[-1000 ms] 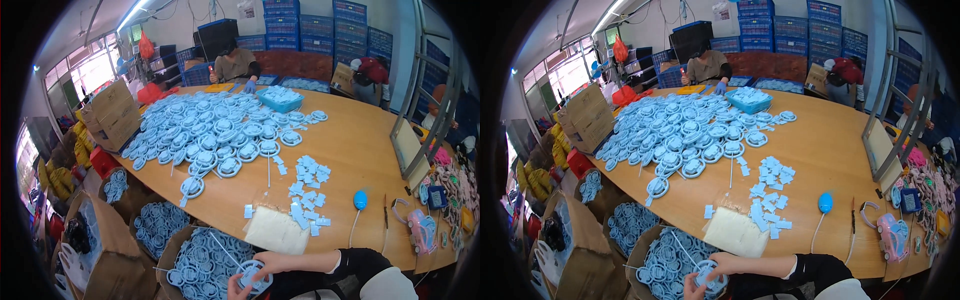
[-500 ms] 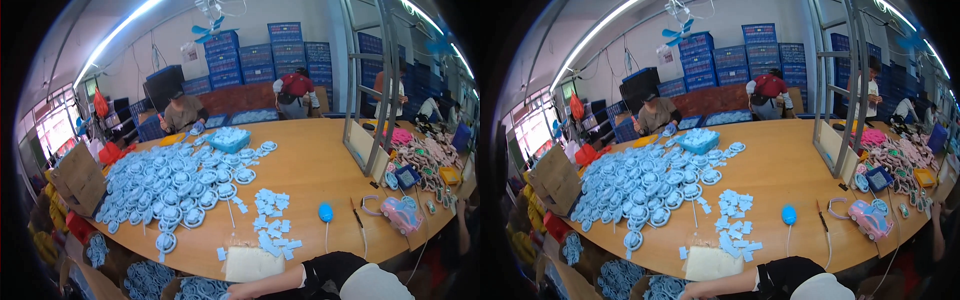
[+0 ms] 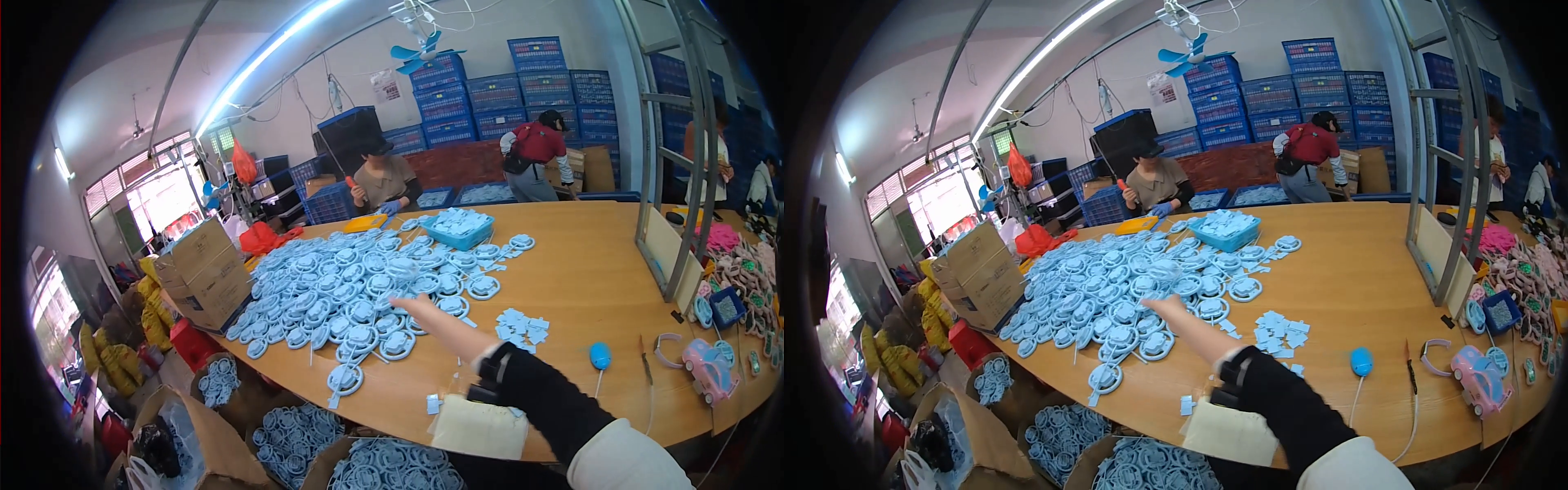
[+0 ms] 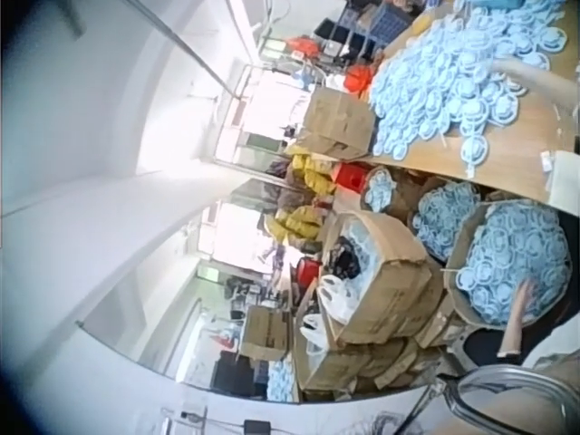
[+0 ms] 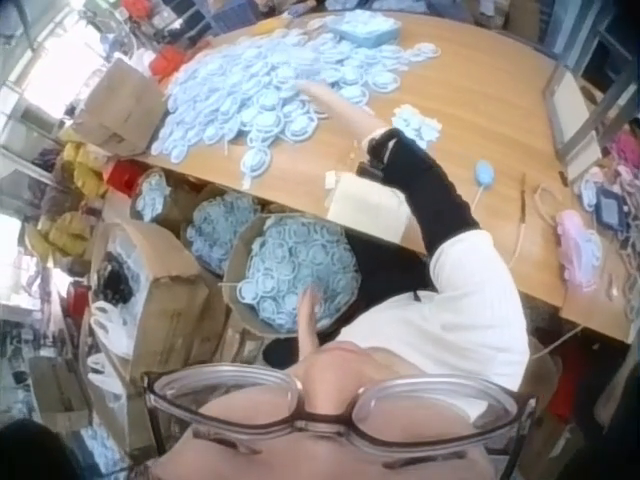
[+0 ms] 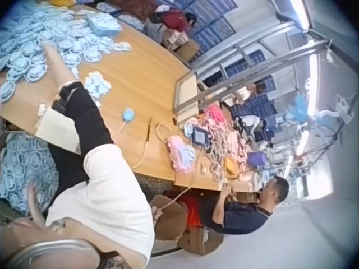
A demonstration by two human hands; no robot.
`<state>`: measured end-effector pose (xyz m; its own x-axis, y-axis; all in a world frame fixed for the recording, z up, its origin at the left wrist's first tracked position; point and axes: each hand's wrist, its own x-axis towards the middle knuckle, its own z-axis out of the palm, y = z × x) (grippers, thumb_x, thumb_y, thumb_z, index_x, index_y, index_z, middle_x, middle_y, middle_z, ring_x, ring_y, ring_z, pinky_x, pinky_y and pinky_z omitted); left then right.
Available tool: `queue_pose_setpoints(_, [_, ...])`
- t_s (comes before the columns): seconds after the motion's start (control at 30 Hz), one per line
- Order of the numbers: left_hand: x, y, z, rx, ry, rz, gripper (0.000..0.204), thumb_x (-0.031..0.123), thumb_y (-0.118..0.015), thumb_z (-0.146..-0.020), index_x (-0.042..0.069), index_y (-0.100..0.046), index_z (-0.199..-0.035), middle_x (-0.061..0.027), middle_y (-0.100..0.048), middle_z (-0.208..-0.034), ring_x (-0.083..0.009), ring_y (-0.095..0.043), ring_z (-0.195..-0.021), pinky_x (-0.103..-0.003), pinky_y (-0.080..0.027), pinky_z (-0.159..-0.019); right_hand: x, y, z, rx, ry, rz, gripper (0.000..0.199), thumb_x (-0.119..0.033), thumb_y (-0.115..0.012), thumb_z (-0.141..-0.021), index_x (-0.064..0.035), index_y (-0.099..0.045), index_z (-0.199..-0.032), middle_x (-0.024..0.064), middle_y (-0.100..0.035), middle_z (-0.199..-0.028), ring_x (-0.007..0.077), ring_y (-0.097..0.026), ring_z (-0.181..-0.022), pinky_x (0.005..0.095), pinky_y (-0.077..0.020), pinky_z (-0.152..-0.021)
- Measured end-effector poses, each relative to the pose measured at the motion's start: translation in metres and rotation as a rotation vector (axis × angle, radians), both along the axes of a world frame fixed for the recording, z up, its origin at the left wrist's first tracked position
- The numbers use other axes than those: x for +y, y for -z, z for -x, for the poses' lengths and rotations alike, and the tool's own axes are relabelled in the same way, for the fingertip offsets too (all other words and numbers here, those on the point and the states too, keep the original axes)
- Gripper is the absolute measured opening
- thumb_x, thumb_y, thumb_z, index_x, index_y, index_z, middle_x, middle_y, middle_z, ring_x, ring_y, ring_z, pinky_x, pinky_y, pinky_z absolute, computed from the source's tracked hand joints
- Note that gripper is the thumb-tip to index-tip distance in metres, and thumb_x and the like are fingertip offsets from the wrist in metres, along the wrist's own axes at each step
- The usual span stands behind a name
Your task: The recorder is assembling small blue plastic circular parts by attaching small white components.
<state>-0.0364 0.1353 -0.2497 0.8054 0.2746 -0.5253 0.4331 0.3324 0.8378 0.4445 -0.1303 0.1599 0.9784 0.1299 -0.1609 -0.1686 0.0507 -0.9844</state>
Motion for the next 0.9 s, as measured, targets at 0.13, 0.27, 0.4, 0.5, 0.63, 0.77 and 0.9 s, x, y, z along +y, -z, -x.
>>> queue_pose_setpoints(0.13, [-0.01,0.046,-0.013,0.071,0.126,-0.065,0.047,0.03,-0.053,-0.079,0.007,-0.044,-0.12,-0.0158,-0.051,-0.114,-0.0283,-0.049,-0.103,-0.039,-0.038,-0.085,-0.058,0.043,0.046,-0.171,-0.308,0.559,0.092,-0.052,-0.069,-0.061,0.0057,-0.033,-0.124,0.0238,-0.033,-0.129,0.0303,-0.036,-0.118,0.0366,-0.0338,-0.093])
queue_pose_setpoints(0.27, [-0.007,0.105,-0.016,0.159,0.293,-0.121,0.045,0.031,-0.051,-0.08,0.006,-0.047,-0.118,-0.0161,-0.052,-0.113,-0.0275,-0.049,-0.103,-0.038,-0.037,-0.086,-0.123,0.064,0.095,-0.282,-0.56,1.125,0.088,-0.052,-0.069,-0.06,0.0032,-0.038,-0.121,0.0235,-0.039,-0.121,0.034,-0.041,-0.11,0.0384,-0.0378,-0.089])
queue_pose_setpoints(0.4, [0.038,0.202,0.024,0.225,0.487,-0.195,0.043,0.032,-0.05,-0.081,0.006,-0.049,-0.116,-0.0165,-0.053,-0.111,-0.0266,-0.049,-0.103,-0.037,-0.037,-0.087,-0.172,0.108,0.127,-0.284,-0.591,1.347,0.082,-0.047,-0.07,-0.059,-0.0035,-0.039,-0.122,0.0201,-0.041,-0.118,0.0334,-0.043,-0.107,0.0383,-0.0388,-0.087])
queue_pose_setpoints(0.5, [0.038,0.218,0.006,0.226,0.611,-0.279,0.035,0.026,-0.048,-0.081,0.004,-0.057,-0.106,-0.0152,-0.055,-0.11,-0.0248,-0.05,-0.102,-0.036,-0.039,-0.085,-0.186,0.132,0.138,-0.417,-0.476,1.243,0.075,-0.047,-0.07,-0.06,-0.013,-0.044,-0.121,0.0183,-0.038,-0.121,0.0351,-0.042,-0.108,0.0388,-0.0376,-0.089])
queue_pose_setpoints(0.63, [0.03,0.205,-0.001,0.147,0.727,-0.639,0.033,0.022,-0.046,-0.081,0.003,-0.057,-0.106,-0.0177,-0.053,-0.111,-0.0289,-0.047,-0.104,-0.039,-0.036,-0.087,-0.183,0.131,0.141,-0.496,-0.437,1.283,0.066,-0.042,-0.07,-0.062,-0.0132,-0.049,-0.117,0.0156,-0.041,-0.119,0.0328,-0.043,-0.107,0.0367,-0.0373,-0.089])
queue_pose_setpoints(0.77, [0.016,0.188,-0.002,0.027,0.873,-1.122,0.033,0.015,-0.042,-0.081,0.001,-0.056,-0.107,-0.0211,-0.051,-0.112,-0.0344,-0.043,-0.108,-0.042,-0.033,-0.091,-0.183,0.126,0.14,-0.415,-0.445,1.101,0.047,-0.029,-0.073,-0.063,-0.0072,-0.055,-0.101,0.0143,-0.045,-0.113,0.0288,-0.042,-0.107,0.0356,-0.0377,-0.089])
queue_pose_setpoints(0.9, [0.0,0.182,-0.004,-0.116,0.993,-1.596,0.033,0.009,-0.039,-0.08,0.0,-0.055,-0.107,-0.0245,-0.049,-0.113,-0.0399,-0.039,-0.112,-0.046,-0.03,-0.094,-0.179,0.118,0.137,-0.405,-0.402,1.027,0.034,-0.02,-0.074,-0.063,-0.0058,-0.054,-0.085,0.0093,-0.053,-0.099,0.0234,-0.05,-0.095,0.0326,-0.043,-0.08])
